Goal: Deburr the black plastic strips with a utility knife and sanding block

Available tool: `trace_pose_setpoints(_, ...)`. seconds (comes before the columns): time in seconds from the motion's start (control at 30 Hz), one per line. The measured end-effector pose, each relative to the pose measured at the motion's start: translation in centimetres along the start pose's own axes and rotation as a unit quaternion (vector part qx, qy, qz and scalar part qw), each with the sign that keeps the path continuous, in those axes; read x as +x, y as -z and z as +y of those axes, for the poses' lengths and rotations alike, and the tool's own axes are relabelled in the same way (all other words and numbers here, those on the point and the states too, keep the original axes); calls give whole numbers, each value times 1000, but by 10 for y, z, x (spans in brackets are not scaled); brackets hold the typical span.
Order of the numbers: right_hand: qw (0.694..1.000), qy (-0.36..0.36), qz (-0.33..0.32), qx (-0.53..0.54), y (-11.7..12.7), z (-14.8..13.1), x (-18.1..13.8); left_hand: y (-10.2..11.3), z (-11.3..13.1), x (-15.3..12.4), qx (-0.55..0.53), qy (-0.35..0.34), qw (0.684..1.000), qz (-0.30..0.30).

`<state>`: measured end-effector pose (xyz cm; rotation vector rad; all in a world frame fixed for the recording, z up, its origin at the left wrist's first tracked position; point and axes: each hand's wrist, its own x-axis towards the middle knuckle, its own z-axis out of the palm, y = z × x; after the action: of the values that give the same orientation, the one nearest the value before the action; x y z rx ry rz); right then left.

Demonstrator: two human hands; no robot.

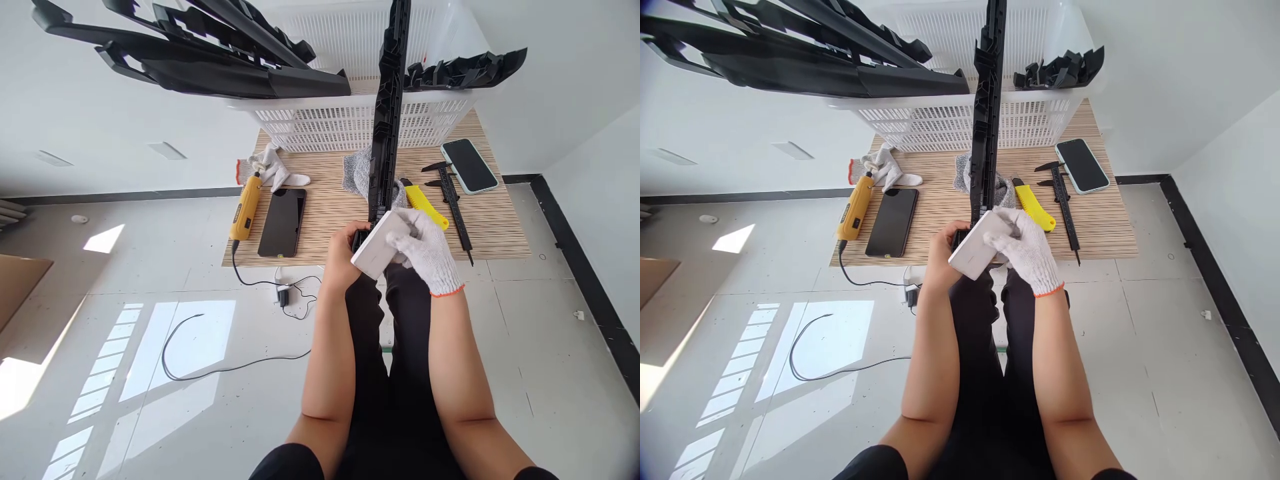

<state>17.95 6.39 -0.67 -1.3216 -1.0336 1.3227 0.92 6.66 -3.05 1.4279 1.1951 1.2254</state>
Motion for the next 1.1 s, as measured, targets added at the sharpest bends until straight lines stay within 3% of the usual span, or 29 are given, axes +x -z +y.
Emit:
trace_pose_setpoints(0.13, 997, 12, 65, 27, -2, -2, 1, 0, 0, 0, 8, 2, 1000, 5)
trace_pose_setpoints(0.23, 1000, 9, 19, -3, -3, -3, 0, -1, 1, 0, 10, -1, 1000, -1)
trace_pose_setpoints(0.37, 993, 63, 101, 11, -7, 0, -1, -1, 2, 0, 22, 9, 1000, 4)
trace_pose_setpoints(0.5, 993, 111, 46, -14, -13, 7, -1, -1, 1, 0, 18, -8, 1000, -16)
trace_pose_setpoints(0.6, 981, 125, 150, 21, -12, 10, 1, -3, 2, 0, -13, 30, 999, -11)
trace_pose_setpoints(0.67, 974, 124, 178, 58, -7, 9, 3, -5, 3, -2, -56, 64, 996, -20)
trace_pose_setpoints(0.83, 988, 105, 48, 99, 3, 3, 5, -7, 5, -4, -104, 82, 991, -21)
trace_pose_setpoints(1.0, 995, 33, 47, 78, 12, 1, -4, -7, 6, -3, -101, 82, 992, -8)
trace_pose_setpoints(1.1, 999, 11, -42, -4, 21, -2, -8, -5, 6, -2, -85, 65, 994, -1)
